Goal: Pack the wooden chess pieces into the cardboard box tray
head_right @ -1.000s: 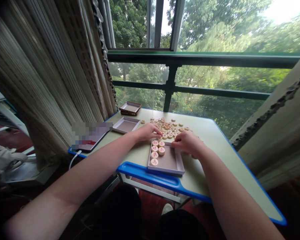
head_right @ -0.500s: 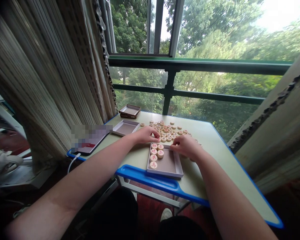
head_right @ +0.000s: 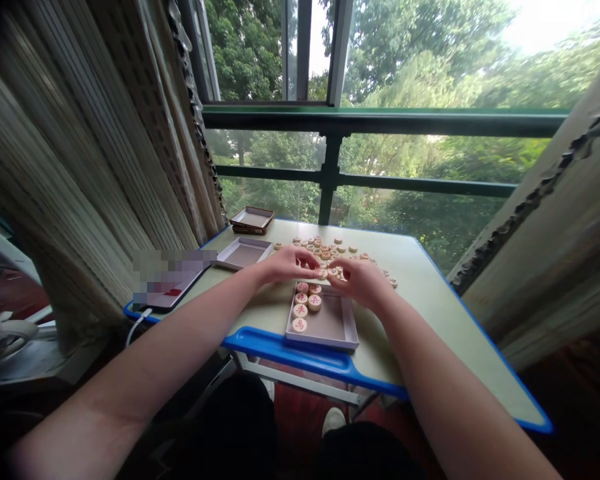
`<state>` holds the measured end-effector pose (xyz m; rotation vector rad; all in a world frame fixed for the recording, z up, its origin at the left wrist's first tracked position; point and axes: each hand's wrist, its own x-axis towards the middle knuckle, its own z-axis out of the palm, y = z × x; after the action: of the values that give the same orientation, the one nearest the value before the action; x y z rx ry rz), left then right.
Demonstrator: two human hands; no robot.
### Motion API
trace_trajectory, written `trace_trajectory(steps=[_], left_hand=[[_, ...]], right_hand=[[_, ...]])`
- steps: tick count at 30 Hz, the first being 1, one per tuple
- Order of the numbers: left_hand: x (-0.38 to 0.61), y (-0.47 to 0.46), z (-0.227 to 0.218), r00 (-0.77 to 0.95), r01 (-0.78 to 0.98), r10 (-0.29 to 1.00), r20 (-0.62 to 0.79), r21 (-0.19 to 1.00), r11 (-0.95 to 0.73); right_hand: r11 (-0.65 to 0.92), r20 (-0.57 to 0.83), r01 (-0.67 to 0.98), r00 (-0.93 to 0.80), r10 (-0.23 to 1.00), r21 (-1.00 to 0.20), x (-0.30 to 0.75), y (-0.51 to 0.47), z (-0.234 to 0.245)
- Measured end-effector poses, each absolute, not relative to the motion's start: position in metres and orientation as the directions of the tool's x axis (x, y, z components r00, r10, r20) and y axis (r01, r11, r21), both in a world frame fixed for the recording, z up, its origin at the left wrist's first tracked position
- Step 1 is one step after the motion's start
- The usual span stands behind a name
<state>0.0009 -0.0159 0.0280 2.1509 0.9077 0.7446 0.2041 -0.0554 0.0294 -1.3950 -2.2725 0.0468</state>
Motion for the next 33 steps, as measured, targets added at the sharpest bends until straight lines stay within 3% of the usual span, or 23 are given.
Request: trace_trajectory(steps=[10,15,19,22,27,33], left_hand=[[0.003,-0.018,0.032,0.626,0.163,0.752,0.206,0.909,-0.385],[0.002,-0.017,0.031,0.607,0.166,0.771,0.194,0.917,-0.362],[0.0,-0.013,0.027,0.612,0.183,0.77,0.181,0.915,-0.36],[-0.001,-0.012,0.026,0.596,0.228,0.779,0.195,0.89,-0.396],[-0.003,-0.013,0.028,0.583,0.343,0.786,0.206,0.815,-0.468],[-0.004,-0.011,0.025,0.606,0.403,0.776,0.172,0.775,-0.486]], right_hand=[[0.644,0.499,0.687,-0.45,0.74,-0.335,0.198,-0.058,0.023],[0.62,0.516,0.677,-0.395,0.76,-0.396,0.201,-0.059,0.027],[0.531,0.397,0.667,-0.361,0.844,-0.523,0.206,-0.065,0.038],[0.437,0.187,0.68,-0.412,0.892,-0.589,0.208,-0.073,0.05],[0.449,-0.089,0.706,-0.582,0.808,-0.548,0.207,-0.083,0.061],[0.573,-0.119,0.678,-0.687,0.717,-0.46,0.204,-0.087,0.06]])
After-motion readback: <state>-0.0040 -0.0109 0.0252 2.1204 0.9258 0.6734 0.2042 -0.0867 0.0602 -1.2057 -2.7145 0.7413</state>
